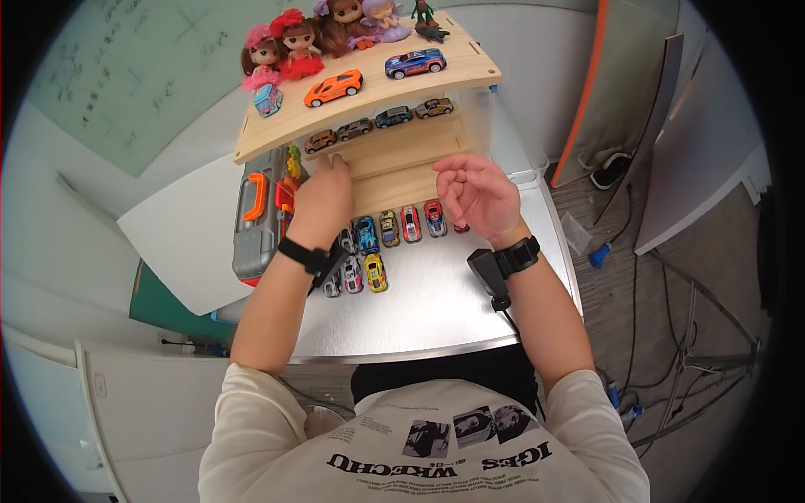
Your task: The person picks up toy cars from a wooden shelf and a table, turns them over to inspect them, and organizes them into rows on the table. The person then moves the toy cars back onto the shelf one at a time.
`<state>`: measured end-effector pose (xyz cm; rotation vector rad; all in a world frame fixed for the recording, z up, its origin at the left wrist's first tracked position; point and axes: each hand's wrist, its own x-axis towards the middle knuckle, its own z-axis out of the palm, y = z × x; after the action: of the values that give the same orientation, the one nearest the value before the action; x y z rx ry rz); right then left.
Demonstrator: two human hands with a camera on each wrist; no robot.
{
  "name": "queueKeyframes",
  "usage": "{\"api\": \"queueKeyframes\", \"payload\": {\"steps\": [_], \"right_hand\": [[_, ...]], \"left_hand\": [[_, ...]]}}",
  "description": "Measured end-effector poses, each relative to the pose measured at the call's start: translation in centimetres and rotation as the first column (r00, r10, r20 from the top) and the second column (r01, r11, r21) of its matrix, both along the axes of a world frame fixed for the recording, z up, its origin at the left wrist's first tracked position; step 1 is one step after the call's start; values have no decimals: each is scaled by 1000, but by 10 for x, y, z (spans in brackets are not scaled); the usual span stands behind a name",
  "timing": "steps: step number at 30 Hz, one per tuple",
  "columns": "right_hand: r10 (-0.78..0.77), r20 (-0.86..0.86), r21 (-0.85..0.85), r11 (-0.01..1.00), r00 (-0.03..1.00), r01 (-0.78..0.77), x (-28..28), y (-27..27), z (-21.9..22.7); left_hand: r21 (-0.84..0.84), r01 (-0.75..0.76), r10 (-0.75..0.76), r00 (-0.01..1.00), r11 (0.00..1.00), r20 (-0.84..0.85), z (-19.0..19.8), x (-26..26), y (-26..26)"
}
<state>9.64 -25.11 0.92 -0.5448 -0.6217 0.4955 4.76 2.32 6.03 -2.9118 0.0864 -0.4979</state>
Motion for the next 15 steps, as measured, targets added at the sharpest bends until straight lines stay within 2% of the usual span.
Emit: {"api": "queueKeyframes", "payload": {"steps": [1,3,9,10,12,14,15], "right_hand": [[-6,4,0,1000,1000,6,0,-1,0],[-32,0,-14,999,999,32,0,-2,0],[-28,31,-29,999,999,29,2,-2,-3],[-28,26,-30,999,999,29,2,-2,-3],[-28,50,-43,999,998,30,2,-3,-3],[-30,39,-42,999,999,32,3,-4,-2],[-30,36,-39,999,999,31,3,-4,-1]], "left_hand": [[0,6,-6,1000,1000,4,-2,10,3],[38,0,3,996,999,-95,-6,25,9],[23,49,-47,995,999,-93,-26,35,27],[22,48,-46,994,999,-97,-19,25,18],[-121,184,-190,981,975,-40,14,-18,-22],[-303,392,-445,886,869,-128,31,-57,-54],[-295,519,-566,818,802,-99,24,-72,-61]]}}
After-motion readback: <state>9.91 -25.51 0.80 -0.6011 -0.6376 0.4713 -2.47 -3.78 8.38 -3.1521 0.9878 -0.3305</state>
